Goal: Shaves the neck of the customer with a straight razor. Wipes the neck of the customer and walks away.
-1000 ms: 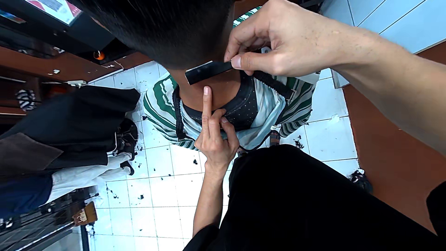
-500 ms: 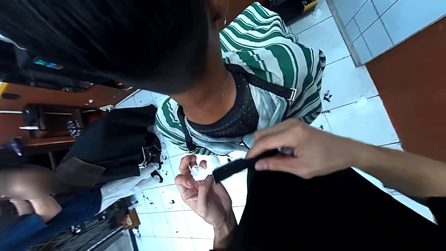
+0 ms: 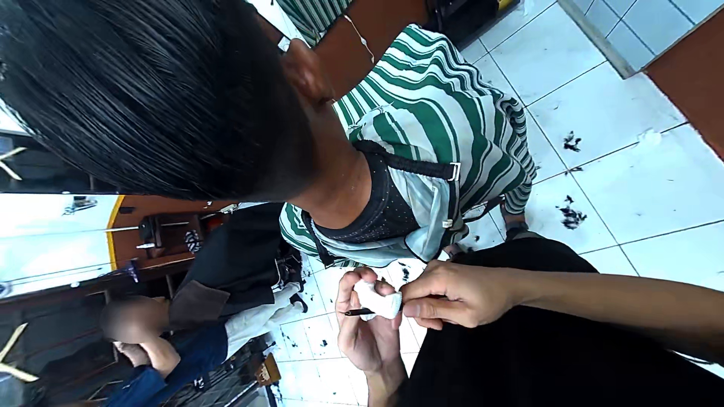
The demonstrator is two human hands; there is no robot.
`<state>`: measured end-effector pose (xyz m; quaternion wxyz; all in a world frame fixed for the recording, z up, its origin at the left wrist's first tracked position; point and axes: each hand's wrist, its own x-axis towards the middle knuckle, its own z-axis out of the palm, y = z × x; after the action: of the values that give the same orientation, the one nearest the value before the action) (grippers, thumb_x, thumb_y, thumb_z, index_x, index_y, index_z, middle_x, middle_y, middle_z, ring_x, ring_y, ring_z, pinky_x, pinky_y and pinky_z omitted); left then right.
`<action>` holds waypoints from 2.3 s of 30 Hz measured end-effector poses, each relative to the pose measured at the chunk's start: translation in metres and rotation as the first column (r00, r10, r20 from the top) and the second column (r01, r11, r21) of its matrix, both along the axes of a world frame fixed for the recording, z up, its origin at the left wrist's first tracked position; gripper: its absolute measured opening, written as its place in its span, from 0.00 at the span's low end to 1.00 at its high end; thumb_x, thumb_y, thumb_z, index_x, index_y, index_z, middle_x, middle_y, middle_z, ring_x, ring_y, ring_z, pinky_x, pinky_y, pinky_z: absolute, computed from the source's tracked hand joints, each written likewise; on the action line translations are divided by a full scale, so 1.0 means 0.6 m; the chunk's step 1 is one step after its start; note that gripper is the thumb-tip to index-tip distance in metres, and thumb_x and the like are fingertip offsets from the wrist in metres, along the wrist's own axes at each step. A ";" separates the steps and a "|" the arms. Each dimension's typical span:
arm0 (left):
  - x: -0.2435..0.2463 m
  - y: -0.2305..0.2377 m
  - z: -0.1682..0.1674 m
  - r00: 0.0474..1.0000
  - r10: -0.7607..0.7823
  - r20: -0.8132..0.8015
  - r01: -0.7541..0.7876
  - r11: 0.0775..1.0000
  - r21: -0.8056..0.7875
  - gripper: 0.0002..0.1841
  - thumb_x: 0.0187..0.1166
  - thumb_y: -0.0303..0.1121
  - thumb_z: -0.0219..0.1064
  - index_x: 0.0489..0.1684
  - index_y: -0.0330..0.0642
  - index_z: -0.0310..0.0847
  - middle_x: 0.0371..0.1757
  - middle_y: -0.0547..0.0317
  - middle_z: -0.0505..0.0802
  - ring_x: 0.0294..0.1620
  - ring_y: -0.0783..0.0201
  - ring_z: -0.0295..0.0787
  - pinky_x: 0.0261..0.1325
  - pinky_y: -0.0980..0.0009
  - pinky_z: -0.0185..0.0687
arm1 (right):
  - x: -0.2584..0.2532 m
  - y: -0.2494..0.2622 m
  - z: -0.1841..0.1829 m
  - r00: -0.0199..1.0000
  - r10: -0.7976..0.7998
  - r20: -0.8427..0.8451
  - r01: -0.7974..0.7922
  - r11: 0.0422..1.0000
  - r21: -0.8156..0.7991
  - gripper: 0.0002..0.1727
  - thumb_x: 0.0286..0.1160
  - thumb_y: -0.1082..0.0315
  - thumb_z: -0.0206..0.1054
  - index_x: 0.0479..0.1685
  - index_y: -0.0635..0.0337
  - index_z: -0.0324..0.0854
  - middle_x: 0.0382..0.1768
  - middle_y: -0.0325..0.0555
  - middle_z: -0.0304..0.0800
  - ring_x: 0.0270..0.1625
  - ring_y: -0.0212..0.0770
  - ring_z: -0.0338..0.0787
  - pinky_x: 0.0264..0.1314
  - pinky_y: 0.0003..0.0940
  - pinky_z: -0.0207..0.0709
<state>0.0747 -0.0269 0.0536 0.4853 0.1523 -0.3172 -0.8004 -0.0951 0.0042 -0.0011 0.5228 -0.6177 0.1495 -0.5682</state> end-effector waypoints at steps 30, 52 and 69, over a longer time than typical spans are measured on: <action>0.031 -0.253 -0.021 0.380 0.923 -0.054 -0.296 0.066 -0.953 0.07 0.81 0.22 0.66 0.48 0.30 0.89 0.53 0.47 0.93 0.57 0.62 0.92 0.57 0.69 0.89 | 0.040 0.086 0.070 0.802 -0.597 0.015 0.583 0.788 0.195 0.14 0.89 0.55 0.61 0.56 0.50 0.89 0.33 0.32 0.91 0.31 0.25 0.89 0.36 0.20 0.84; 0.024 -0.251 0.005 0.840 0.540 0.053 -0.465 0.766 -0.444 0.12 0.77 0.23 0.70 0.57 0.34 0.86 0.58 0.59 0.89 0.55 0.68 0.89 0.54 0.73 0.90 | 0.136 0.102 0.084 0.703 -0.711 -0.022 0.696 0.681 0.228 0.15 0.89 0.57 0.60 0.52 0.56 0.88 0.27 0.34 0.88 0.27 0.26 0.87 0.33 0.21 0.82; -0.028 -0.225 0.025 0.392 0.919 -0.046 -0.258 0.062 -0.964 0.08 0.78 0.26 0.71 0.48 0.35 0.94 0.52 0.42 0.92 0.55 0.51 0.85 0.58 0.63 0.78 | 0.061 0.116 0.075 0.722 -0.692 0.002 0.678 0.708 0.198 0.15 0.89 0.55 0.61 0.52 0.55 0.88 0.26 0.34 0.88 0.26 0.27 0.86 0.31 0.21 0.82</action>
<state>0.0579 -0.1618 0.0687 0.6548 0.2474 -0.7080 -0.0933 -0.0588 0.0738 0.0438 0.3345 -0.4450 0.3994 -0.7284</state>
